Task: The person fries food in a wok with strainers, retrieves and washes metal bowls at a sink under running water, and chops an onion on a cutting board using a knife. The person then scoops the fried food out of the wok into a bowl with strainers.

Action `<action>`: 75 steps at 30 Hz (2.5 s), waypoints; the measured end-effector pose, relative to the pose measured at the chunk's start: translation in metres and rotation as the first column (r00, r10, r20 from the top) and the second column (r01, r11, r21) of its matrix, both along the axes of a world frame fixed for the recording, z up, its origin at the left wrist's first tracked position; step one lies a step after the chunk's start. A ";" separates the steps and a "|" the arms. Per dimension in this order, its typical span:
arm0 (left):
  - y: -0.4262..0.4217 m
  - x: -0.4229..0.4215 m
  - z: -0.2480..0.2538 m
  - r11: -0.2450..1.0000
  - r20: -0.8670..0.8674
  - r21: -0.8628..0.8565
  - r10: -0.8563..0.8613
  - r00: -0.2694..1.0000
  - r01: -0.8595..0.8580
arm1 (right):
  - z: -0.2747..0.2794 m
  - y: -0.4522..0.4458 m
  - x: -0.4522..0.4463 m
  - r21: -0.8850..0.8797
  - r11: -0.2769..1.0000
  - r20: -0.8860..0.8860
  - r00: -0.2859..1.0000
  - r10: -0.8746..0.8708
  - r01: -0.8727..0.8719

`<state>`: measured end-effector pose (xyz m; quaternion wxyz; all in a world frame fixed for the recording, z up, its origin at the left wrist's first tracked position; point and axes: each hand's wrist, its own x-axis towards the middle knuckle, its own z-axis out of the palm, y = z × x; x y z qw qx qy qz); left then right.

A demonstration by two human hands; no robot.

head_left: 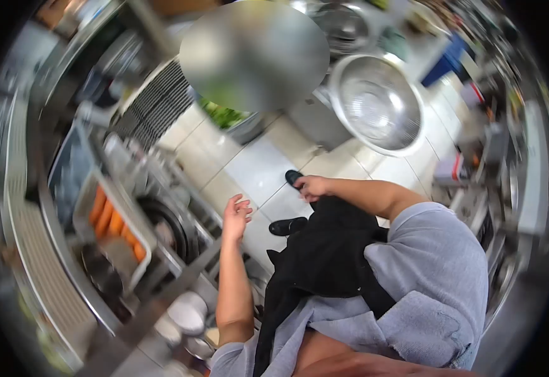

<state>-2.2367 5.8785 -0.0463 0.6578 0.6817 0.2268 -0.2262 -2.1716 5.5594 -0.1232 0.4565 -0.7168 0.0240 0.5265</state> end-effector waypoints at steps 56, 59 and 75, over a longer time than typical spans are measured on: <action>-1.468 0.360 0.141 0.590 0.616 0.042 -0.650 0.444 0.806 | 0.078 -1.104 -0.203 0.098 -0.577 0.336 -0.572 -0.748 0.811; -1.524 0.390 0.139 0.585 0.617 0.146 -0.685 0.388 0.798 | 0.108 -1.222 -0.143 0.254 -0.458 0.331 -0.522 -0.786 0.852; -1.929 0.401 0.108 0.273 0.298 -0.161 -0.902 0.311 0.948 | 0.213 -1.672 -0.127 0.871 -0.482 0.001 -0.983 -0.186 0.092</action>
